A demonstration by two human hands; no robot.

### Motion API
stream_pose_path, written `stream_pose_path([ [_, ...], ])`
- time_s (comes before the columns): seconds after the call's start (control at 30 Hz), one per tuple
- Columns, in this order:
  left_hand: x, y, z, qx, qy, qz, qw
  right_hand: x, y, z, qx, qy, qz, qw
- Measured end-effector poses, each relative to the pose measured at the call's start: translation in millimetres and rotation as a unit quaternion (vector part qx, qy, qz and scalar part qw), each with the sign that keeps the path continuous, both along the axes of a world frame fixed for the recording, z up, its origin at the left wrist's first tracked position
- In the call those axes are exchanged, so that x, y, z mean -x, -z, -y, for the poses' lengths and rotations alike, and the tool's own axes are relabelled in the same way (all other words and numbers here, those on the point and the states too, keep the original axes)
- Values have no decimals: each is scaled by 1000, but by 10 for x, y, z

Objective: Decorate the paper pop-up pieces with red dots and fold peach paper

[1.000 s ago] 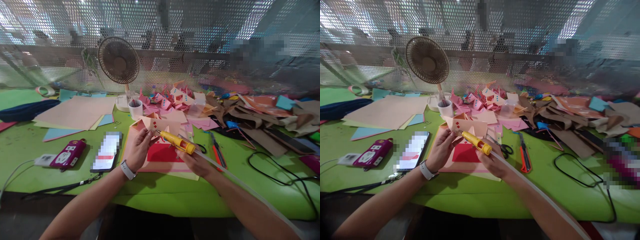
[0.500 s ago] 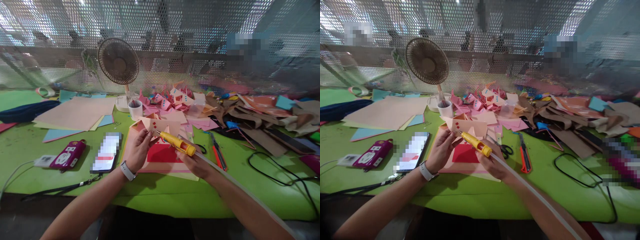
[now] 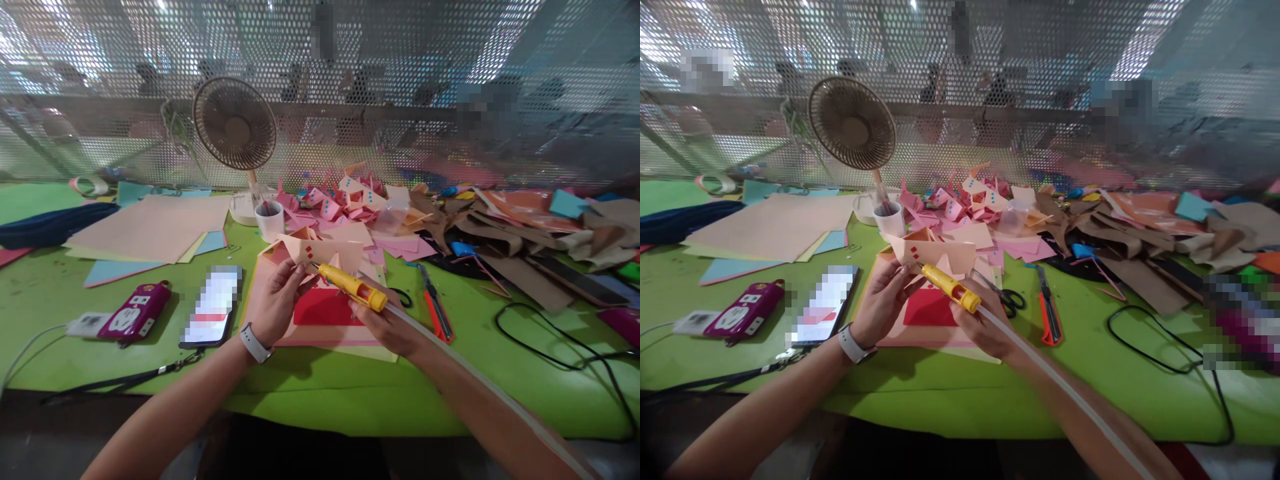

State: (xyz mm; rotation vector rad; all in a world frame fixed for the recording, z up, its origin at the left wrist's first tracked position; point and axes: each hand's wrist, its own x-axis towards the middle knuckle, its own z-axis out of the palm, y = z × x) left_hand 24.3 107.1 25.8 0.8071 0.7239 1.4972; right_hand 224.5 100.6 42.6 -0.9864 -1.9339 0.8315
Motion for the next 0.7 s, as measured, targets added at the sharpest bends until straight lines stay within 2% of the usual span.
stream_pose_path([
  [0.3, -10, -24, 4, 3, 0, -8, 1000, 24, -46, 27, -31, -7, 12, 999],
  [0.7, 5, -13, -4, 7, -4, -9, 1000, 17, -2, 9, -77, -4, 23, 997],
])
